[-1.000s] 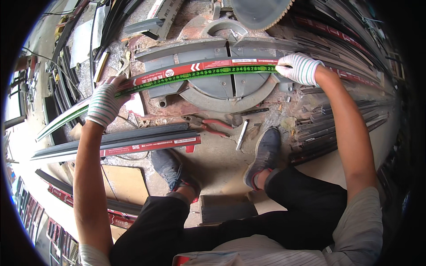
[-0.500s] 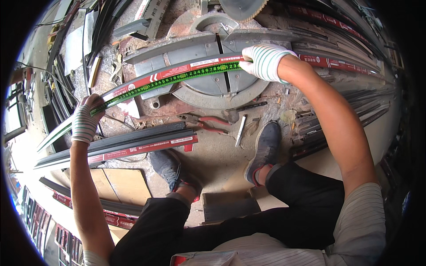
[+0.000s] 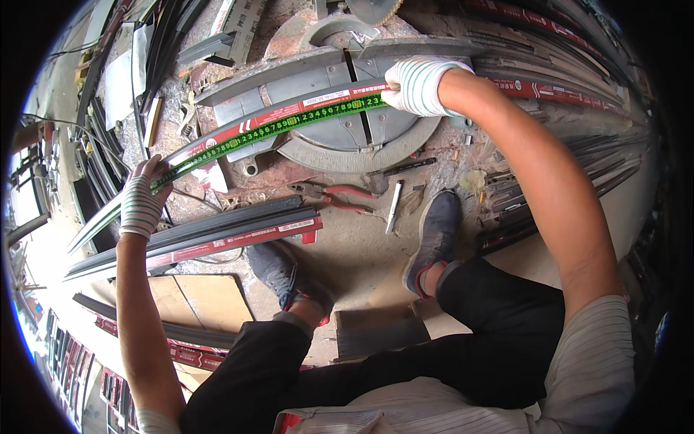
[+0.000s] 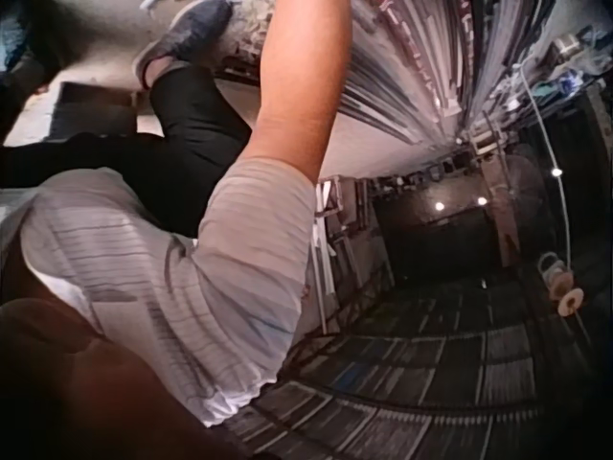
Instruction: The person measures a long metal profile with a tape measure, marks it, and uses a miter saw to cut it to length. The cut piece is set aside, and the process is repeated with another profile.
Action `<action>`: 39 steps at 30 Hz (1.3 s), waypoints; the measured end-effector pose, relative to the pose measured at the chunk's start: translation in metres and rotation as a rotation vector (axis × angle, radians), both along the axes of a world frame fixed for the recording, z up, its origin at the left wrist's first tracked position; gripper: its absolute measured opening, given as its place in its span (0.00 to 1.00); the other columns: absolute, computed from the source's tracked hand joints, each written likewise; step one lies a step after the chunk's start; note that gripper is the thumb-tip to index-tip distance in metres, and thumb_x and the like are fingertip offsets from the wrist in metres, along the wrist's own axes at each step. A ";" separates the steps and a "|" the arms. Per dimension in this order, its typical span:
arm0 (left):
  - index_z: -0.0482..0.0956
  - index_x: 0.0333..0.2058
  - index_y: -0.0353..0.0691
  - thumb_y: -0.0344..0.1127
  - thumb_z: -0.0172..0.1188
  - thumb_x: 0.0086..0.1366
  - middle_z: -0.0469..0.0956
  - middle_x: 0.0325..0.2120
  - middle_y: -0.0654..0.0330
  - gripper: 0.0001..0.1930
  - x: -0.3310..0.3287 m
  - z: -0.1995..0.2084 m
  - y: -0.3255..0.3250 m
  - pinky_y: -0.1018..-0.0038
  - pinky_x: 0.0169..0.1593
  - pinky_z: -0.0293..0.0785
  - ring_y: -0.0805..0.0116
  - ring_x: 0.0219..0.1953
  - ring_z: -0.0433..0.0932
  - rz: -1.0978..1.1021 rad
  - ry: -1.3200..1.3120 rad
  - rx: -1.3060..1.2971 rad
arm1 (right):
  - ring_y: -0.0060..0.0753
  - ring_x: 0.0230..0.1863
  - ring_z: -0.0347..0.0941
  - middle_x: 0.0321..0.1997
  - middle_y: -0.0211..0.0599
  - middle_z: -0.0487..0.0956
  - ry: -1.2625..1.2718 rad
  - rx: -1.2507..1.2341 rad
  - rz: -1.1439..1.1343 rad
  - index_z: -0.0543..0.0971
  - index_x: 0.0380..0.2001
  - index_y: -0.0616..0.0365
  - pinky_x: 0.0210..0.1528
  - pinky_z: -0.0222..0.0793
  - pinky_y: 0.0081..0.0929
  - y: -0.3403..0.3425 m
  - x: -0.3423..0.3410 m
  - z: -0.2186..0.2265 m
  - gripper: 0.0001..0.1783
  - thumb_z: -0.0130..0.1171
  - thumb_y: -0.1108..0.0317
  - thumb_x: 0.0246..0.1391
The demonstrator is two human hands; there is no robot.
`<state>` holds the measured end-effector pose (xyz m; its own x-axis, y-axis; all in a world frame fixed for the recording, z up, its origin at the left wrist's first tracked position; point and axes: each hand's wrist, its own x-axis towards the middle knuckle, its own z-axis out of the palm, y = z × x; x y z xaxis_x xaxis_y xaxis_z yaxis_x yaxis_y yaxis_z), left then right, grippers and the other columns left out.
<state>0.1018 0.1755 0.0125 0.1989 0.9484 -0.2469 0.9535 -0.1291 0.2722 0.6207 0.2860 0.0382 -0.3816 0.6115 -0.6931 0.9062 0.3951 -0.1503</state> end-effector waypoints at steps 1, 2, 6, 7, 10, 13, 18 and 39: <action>0.73 0.61 0.40 0.23 0.71 0.52 0.78 0.52 0.52 0.36 0.004 0.004 0.000 0.62 0.63 0.71 0.52 0.55 0.76 -0.042 0.020 0.009 | 0.56 0.31 0.77 0.30 0.50 0.82 0.023 0.006 0.004 0.83 0.36 0.60 0.40 0.73 0.44 0.000 0.001 -0.001 0.21 0.59 0.51 0.61; 0.72 0.62 0.41 0.24 0.72 0.51 0.78 0.53 0.52 0.37 0.009 0.007 0.000 0.61 0.64 0.70 0.50 0.57 0.75 -0.082 0.041 0.019 | 0.56 0.31 0.77 0.30 0.50 0.82 0.046 0.013 0.008 0.83 0.36 0.60 0.40 0.73 0.44 0.000 0.003 -0.002 0.21 0.59 0.51 0.61; 0.67 0.66 0.42 0.29 0.73 0.50 0.73 0.59 0.46 0.43 0.048 0.028 0.010 0.57 0.68 0.66 0.43 0.62 0.70 -0.144 0.102 -0.031 | 0.56 0.31 0.77 0.29 0.51 0.82 0.056 0.007 -0.023 0.84 0.35 0.61 0.40 0.73 0.45 0.002 0.005 -0.006 0.21 0.59 0.50 0.61; 0.67 0.66 0.42 0.29 0.73 0.51 0.72 0.60 0.46 0.42 0.061 0.035 0.013 0.57 0.68 0.67 0.43 0.63 0.70 -0.167 0.089 -0.036 | 0.56 0.31 0.78 0.29 0.51 0.82 0.059 0.005 -0.032 0.84 0.35 0.61 0.40 0.73 0.45 0.003 0.004 -0.007 0.21 0.59 0.50 0.61; 0.67 0.66 0.41 0.30 0.72 0.55 0.72 0.60 0.45 0.39 0.103 0.043 0.019 0.57 0.67 0.68 0.42 0.62 0.71 -0.243 0.042 -0.017 | 0.56 0.32 0.78 0.31 0.53 0.82 0.054 -0.004 -0.053 0.85 0.36 0.60 0.41 0.74 0.44 0.006 0.006 -0.010 0.22 0.60 0.50 0.60; 0.67 0.65 0.39 0.31 0.71 0.57 0.72 0.59 0.44 0.37 0.147 0.045 0.024 0.55 0.65 0.69 0.43 0.61 0.71 -0.377 -0.015 0.064 | 0.55 0.32 0.79 0.31 0.52 0.83 0.031 -0.026 -0.087 0.86 0.37 0.60 0.41 0.75 0.44 0.008 0.004 -0.014 0.22 0.59 0.49 0.60; 0.70 0.63 0.42 0.30 0.70 0.56 0.73 0.58 0.46 0.34 0.232 0.024 0.013 0.54 0.64 0.68 0.43 0.60 0.72 -0.341 -0.162 0.228 | 0.52 0.30 0.79 0.29 0.51 0.82 0.001 -0.017 -0.044 0.86 0.38 0.60 0.40 0.75 0.43 0.013 0.002 -0.018 0.22 0.60 0.50 0.59; 0.68 0.67 0.58 0.38 0.64 0.49 0.56 0.67 0.33 0.42 0.369 -0.015 -0.033 0.31 0.64 0.53 0.28 0.68 0.55 0.149 -0.046 0.250 | 0.42 0.18 0.78 0.18 0.41 0.78 -0.003 -0.119 -0.129 0.82 0.30 0.61 0.25 0.79 0.40 0.012 -0.004 0.002 0.17 0.61 0.56 0.61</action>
<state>0.4705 0.1423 -0.0025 0.0583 0.9983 0.0038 0.9544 -0.0568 0.2929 0.6168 0.2978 0.0407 -0.3031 0.5692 -0.7643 0.9488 0.2551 -0.1863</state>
